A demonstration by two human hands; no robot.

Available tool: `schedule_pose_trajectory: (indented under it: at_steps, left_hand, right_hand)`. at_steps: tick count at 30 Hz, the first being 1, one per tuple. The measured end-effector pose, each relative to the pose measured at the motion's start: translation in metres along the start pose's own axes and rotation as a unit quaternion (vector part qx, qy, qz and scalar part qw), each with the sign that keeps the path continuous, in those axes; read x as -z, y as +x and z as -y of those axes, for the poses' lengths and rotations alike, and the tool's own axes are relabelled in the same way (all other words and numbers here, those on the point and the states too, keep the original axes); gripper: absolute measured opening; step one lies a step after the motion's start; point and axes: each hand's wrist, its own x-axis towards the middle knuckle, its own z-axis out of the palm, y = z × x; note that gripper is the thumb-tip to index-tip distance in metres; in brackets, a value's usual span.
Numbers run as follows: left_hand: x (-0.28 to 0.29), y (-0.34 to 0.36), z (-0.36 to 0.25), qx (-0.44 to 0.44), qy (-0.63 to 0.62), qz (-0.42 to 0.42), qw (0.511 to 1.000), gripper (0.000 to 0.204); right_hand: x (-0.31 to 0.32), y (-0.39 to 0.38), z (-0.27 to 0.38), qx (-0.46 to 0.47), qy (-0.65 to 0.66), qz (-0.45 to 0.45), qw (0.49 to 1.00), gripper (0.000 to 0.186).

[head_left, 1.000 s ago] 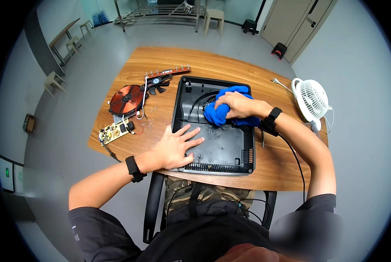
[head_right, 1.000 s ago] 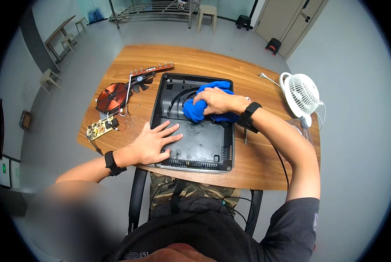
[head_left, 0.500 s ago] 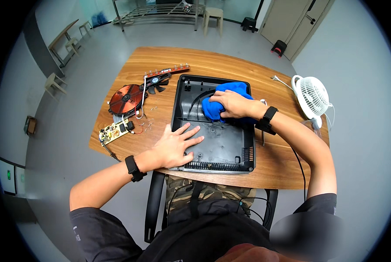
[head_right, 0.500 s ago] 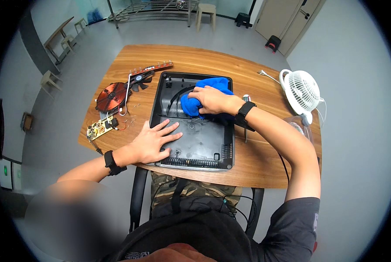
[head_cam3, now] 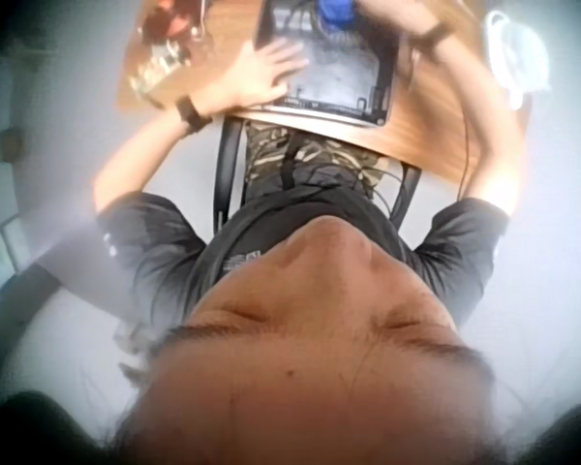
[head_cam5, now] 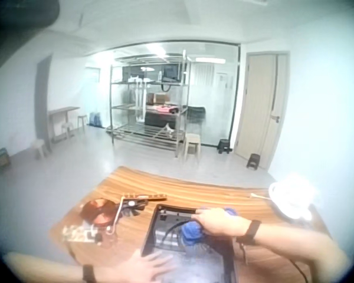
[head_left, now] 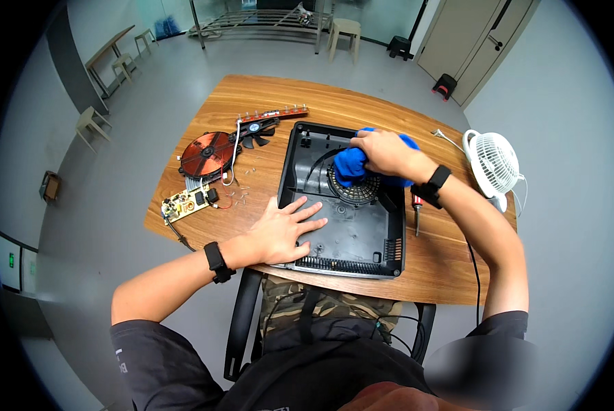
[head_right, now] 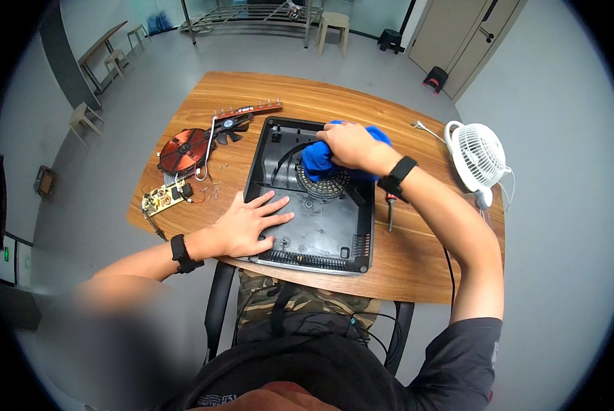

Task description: The person disassembles a small appliance, cleans internal components with a blue cloth, and reassembles the unit using a screwdriver. They handle a fan, circuit board, and casing, wiping surfaces and securing parts back into place.

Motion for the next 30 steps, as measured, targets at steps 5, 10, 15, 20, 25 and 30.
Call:
schedule_pose_trajectory:
  at_steps: [5,10,15,20,25,30]
  left_hand:
    - [0.001,0.000,0.001,0.000,-0.009,0.010,1.000,0.064]
    - [0.000,0.000,0.000,0.000,-0.004,0.002,1.000,0.063]
    - [-0.001,-0.001,0.000,0.004,0.002,0.000,1.000,0.062]
    - [-0.001,-0.001,0.001,-0.005,-0.019,-0.010,1.000,0.062]
    - [-0.001,-0.001,0.001,-0.002,-0.010,-0.013,1.000,0.062]
    - [-0.004,-0.002,0.001,-0.005,-0.006,-0.019,1.000,0.062]
  right_hand:
    - [-0.040,-0.004,0.028,-0.018,0.001,-0.039,0.999,0.033]
    - [-0.012,-0.001,0.006,0.052,0.133,0.080,0.987,0.041]
    - [0.004,0.009,0.030,0.051,0.122,-0.099,0.986,0.046]
    - [-0.015,0.004,0.052,0.088,0.044,-0.041,0.994,0.047]
    - [-0.028,-0.013,0.061,0.154,-0.042,-0.040,0.986,0.035]
    - [-0.028,-0.009,0.064,0.151,-0.059,-0.036,0.986,0.034]
